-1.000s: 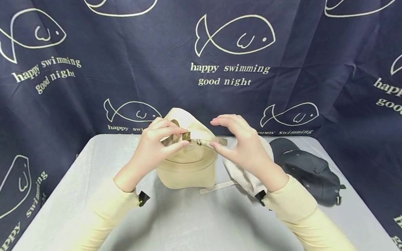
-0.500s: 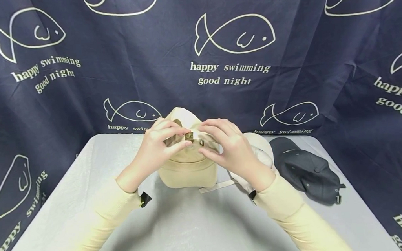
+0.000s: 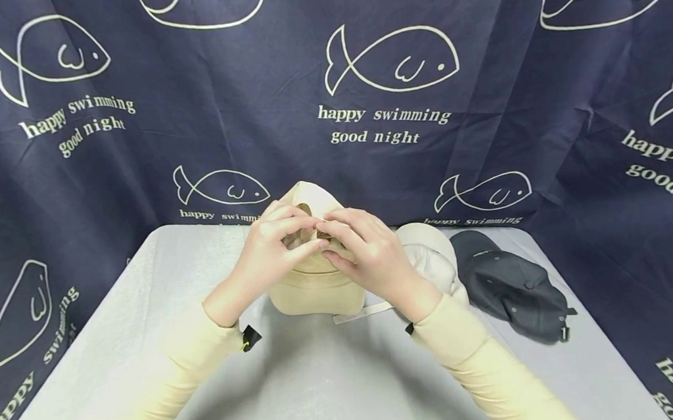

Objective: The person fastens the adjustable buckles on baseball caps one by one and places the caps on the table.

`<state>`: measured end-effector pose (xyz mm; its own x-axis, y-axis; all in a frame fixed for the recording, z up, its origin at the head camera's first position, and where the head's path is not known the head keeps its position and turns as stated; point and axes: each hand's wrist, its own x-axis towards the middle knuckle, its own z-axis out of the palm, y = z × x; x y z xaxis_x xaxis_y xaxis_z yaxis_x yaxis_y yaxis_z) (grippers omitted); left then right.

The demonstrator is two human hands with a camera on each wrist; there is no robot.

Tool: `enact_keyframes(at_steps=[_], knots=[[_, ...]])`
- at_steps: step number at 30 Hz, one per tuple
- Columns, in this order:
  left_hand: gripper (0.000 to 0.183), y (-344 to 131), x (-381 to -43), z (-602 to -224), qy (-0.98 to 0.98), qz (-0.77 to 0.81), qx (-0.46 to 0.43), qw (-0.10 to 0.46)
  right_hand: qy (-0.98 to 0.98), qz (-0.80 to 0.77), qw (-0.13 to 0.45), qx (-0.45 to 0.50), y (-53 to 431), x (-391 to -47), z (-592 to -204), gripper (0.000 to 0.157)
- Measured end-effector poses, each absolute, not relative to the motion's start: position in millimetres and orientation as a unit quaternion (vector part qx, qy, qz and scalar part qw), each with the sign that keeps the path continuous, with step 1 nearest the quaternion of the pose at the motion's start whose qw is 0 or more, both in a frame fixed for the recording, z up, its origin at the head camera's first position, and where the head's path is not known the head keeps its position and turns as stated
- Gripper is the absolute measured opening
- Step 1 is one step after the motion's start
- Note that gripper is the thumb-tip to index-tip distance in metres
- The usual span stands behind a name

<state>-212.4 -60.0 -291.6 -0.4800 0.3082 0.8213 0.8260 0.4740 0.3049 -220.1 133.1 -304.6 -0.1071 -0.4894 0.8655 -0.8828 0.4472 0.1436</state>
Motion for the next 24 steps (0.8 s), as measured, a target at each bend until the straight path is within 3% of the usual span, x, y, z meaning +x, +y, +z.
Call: enact_keyframes(at_steps=[9, 24], knots=[[0.023, -59, -211, -293, -0.787, -0.368, -0.350, 0.350, -0.691, 0.222, 0.500, 0.473, 124, -225, -310, 0.017], [0.017, -62, -206, -288, -0.782, -0.391, -0.360, 0.327, -0.627, 0.225, 0.548, 0.506, 122, -229, -310, 0.012]])
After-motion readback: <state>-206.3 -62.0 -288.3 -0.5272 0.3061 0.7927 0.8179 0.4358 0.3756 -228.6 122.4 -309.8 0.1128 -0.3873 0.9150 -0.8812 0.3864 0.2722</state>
